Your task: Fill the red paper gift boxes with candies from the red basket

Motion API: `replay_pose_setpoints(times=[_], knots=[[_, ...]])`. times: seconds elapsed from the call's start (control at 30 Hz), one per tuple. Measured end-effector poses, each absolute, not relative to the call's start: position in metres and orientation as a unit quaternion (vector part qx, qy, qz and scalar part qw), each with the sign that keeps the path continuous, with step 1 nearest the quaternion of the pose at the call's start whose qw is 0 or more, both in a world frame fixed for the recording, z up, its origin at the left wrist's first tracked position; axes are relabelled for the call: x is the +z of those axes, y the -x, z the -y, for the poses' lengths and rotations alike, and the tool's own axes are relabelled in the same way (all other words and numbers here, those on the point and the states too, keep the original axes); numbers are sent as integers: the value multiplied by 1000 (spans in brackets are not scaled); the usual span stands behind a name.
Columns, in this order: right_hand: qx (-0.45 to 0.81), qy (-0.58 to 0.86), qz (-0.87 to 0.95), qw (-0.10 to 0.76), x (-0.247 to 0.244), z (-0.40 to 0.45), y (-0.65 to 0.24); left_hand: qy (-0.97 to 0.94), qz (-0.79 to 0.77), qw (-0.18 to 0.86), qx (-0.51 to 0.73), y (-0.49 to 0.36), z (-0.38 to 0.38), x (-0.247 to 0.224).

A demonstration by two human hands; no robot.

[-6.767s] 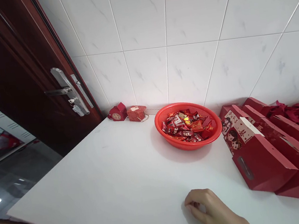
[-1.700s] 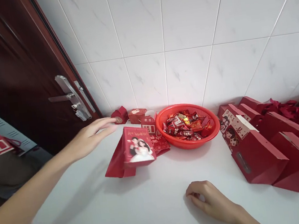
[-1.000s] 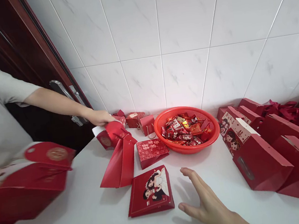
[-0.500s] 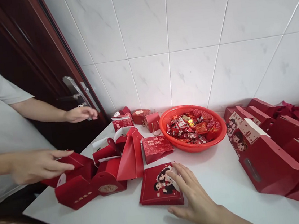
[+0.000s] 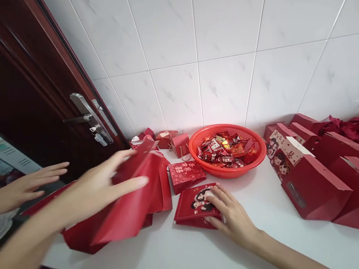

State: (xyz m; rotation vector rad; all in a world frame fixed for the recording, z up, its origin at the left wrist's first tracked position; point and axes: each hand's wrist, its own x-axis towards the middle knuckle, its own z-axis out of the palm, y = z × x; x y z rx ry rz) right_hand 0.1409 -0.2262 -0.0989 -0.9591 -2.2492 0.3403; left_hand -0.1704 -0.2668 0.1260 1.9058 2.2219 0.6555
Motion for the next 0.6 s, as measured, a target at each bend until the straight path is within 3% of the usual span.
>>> replay_pose_setpoints(times=[0.17, 0.33, 0.5, 0.6], knots=[[201, 391, 801, 406, -87, 219, -162, -677, -731, 7, 83, 84, 182, 92], [393, 426, 685, 441, -72, 216, -182, -668, -737, -58, 89, 68, 123, 79], [540, 398, 588, 452, -74, 213, -190, -722, -638, -45, 263, 64, 129, 75], [599, 391, 532, 453, -80, 212, -191, -771, -507, 33, 384, 53, 160, 62]])
